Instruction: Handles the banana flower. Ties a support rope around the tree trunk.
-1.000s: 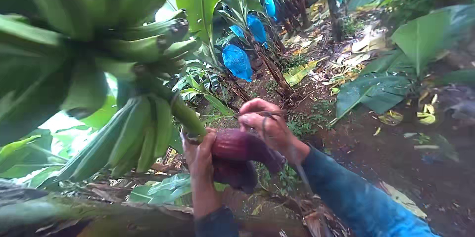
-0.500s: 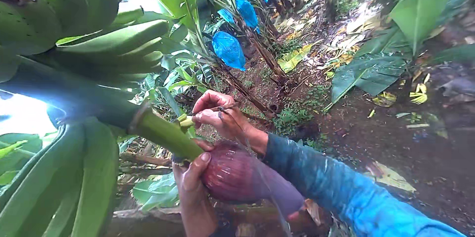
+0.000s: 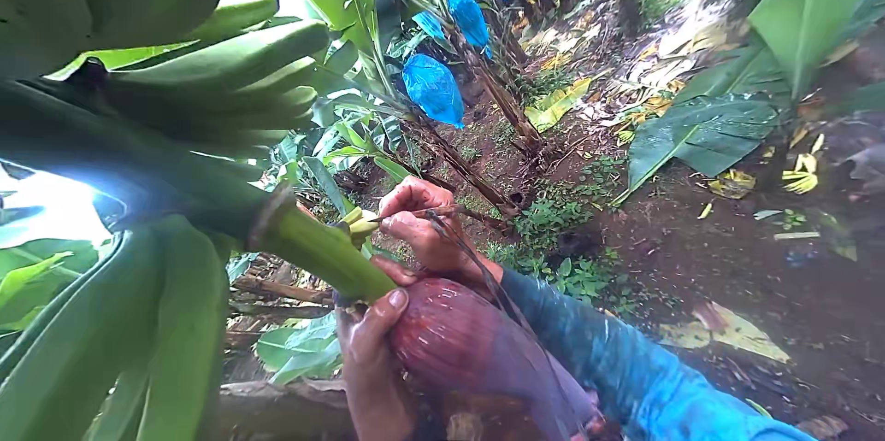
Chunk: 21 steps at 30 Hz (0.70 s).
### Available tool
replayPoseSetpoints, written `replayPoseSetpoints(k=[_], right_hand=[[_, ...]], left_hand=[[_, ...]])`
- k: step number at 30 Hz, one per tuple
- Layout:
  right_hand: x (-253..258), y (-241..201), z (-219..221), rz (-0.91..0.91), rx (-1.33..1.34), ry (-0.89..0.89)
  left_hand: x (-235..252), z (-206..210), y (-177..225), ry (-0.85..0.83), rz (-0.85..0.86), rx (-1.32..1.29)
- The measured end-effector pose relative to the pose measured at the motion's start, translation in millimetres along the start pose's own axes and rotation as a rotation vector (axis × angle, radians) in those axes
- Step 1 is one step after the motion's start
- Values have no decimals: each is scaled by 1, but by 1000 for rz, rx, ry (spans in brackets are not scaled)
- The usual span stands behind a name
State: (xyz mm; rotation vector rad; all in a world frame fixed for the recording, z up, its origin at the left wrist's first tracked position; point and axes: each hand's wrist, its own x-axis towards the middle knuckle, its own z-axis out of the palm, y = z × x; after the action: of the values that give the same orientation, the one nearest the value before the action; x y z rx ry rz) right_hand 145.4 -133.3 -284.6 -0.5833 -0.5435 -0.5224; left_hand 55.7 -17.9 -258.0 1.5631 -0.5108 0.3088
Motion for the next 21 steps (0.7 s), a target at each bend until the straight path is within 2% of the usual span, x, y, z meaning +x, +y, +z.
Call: replayPoseSetpoints(k=[7, 21], right_hand=[[1, 7, 1, -42, 24, -20], [1, 9, 2, -70, 9, -27]], left_hand=[[2, -5, -2, -58, 20, 11], [3, -2, -1, -44, 30, -14]])
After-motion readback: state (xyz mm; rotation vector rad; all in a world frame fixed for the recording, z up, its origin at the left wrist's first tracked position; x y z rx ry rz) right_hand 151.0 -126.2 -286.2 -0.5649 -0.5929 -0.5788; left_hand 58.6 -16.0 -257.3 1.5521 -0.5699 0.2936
